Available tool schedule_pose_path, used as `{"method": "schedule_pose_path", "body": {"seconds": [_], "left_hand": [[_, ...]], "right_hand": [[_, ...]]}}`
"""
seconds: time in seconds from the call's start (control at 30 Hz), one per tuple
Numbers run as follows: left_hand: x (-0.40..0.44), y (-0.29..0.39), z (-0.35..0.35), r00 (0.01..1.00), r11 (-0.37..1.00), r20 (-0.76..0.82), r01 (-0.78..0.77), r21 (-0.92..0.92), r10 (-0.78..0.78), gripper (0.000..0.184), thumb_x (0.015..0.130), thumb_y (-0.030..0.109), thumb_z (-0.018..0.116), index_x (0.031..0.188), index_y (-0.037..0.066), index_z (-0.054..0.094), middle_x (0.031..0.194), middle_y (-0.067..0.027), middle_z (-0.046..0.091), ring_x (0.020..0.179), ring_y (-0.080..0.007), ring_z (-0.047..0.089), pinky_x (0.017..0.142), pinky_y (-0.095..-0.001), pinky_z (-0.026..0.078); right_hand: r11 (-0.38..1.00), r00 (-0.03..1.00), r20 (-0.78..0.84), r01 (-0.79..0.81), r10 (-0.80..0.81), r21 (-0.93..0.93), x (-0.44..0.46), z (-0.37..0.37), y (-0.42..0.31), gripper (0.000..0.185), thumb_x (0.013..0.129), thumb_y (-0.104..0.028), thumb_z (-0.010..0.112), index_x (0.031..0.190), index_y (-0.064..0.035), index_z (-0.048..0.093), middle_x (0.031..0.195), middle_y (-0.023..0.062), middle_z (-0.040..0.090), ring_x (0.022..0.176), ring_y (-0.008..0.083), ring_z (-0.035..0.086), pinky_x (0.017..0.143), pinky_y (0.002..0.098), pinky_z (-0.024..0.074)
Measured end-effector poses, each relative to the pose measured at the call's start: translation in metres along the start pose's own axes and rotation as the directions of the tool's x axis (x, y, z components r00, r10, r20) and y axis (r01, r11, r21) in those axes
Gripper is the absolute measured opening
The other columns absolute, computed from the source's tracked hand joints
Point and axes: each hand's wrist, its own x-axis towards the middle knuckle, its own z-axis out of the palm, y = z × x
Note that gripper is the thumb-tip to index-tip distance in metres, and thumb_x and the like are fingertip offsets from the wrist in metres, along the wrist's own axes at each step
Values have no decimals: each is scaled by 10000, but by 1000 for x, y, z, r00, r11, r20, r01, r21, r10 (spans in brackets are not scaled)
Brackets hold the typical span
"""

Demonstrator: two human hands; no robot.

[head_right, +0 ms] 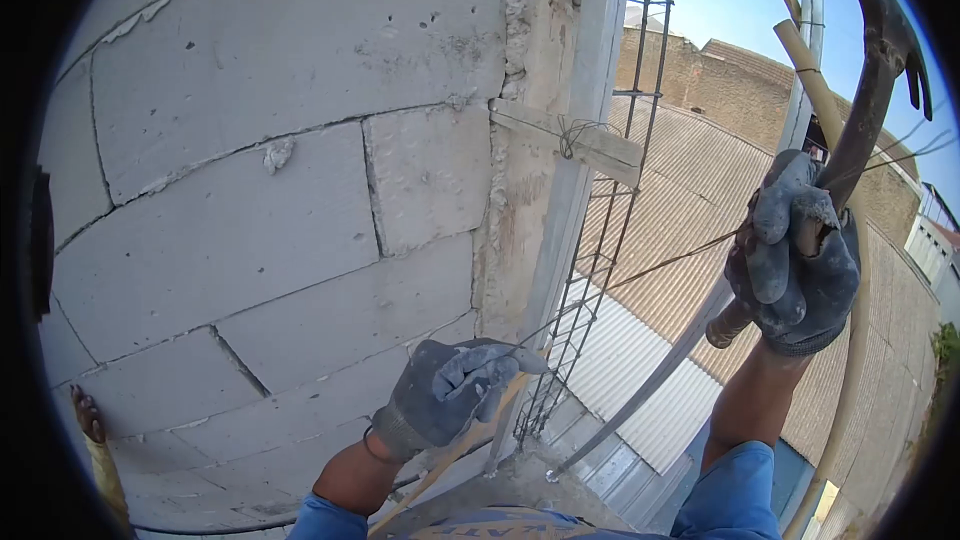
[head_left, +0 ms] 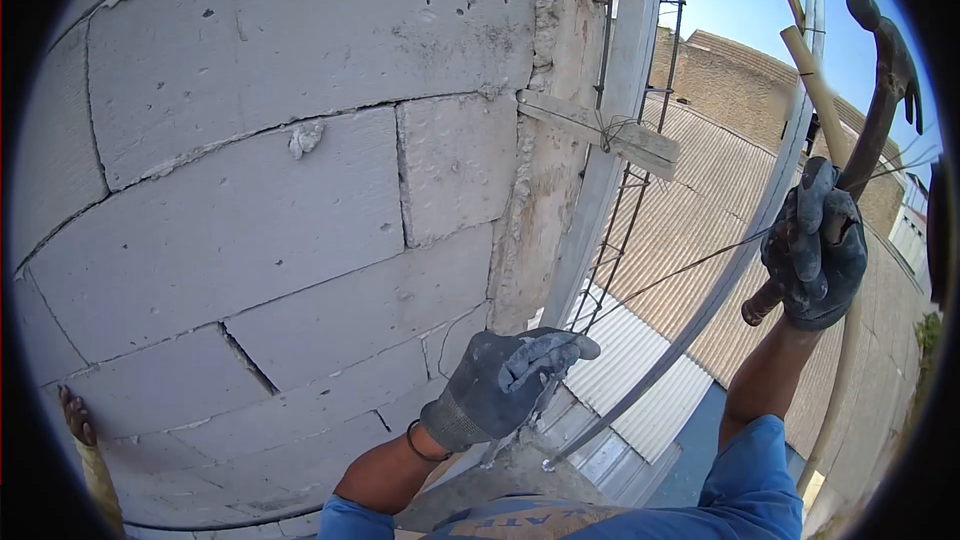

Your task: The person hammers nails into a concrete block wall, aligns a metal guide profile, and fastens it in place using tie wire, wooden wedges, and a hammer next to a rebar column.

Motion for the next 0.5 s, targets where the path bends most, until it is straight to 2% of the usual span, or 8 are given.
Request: {"method": "schedule_pose_path", "body": {"seconds": [0.07,0.13,0.17,0.2,0.3,0.4,0.47,0.5], "left_hand": [[-21,-6,-5,910,927,263,359,-111,-321,314,984,125,575,1275,29,637,1075,-83,727,733,-86,644,668,-204,516],[-27,-10,0,898,905,311,381,-189,-312,372,986,132,573,1346,38,563,1069,-92,718,714,-82,626,655,-219,512],[-37,-8,5,886,862,314,427,-271,-341,445,989,139,572,1416,48,489,1063,-100,708,696,-78,609,641,-235,508],[-44,-5,6,875,815,311,468,-342,-371,526,992,146,570,1487,58,415,1057,-109,699,677,-75,591,627,-250,503],[-38,-2,5,859,745,266,511,-429,-437,566,984,123,571,1506,45,365,979,-73,700,622,-83,570,583,-249,493],[-66,-29,20,742,569,183,625,-534,-644,429,944,59,600,1366,1,547,882,-67,708,607,-84,573,563,-240,479],[-91,-43,22,830,822,-149,475,-315,-537,227,948,65,589,1136,-58,626,738,-52,627,566,-88,556,492,-209,427],[-96,-43,20,822,810,-131,497,-311,-555,227,948,65,589,1136,-58,626,738,-52,627,566,-88,556,492,-209,427]], "right_hand": [[999,998,-55,16,-17,-34,-10,12,4,265,1012,-217,542,899,17,495,570,62,531,318,75,434,292,217,373],[986,992,-114,30,-49,-167,-21,32,26,299,1017,-234,528,867,23,501,536,63,525,316,81,445,280,225,368],[993,970,-222,-112,101,-38,-31,43,32,383,875,-254,692,810,113,601,596,142,627,375,141,574,327,232,464],[984,965,-198,-180,174,-11,-39,53,44,354,861,-216,701,764,115,621,555,174,628,347,143,558,303,217,416],[751,721,-216,-652,658,110,-62,89,72,239,873,-159,718,786,55,656,589,150,654,364,136,537,319,228,349],[538,527,-125,-838,841,89,-75,101,115,271,940,-255,687,821,-13,666,621,78,656,402,91,523,351,229,374],[509,482,-181,-848,857,147,-85,103,138,268,940,-259,696,823,-19,666,617,69,650,398,79,515,350,234,383],[502,472,-189,-848,861,171,-95,97,149,268,940,-259,696,823,-19,666,617,69,650,398,79,515,350,234,383]]}}
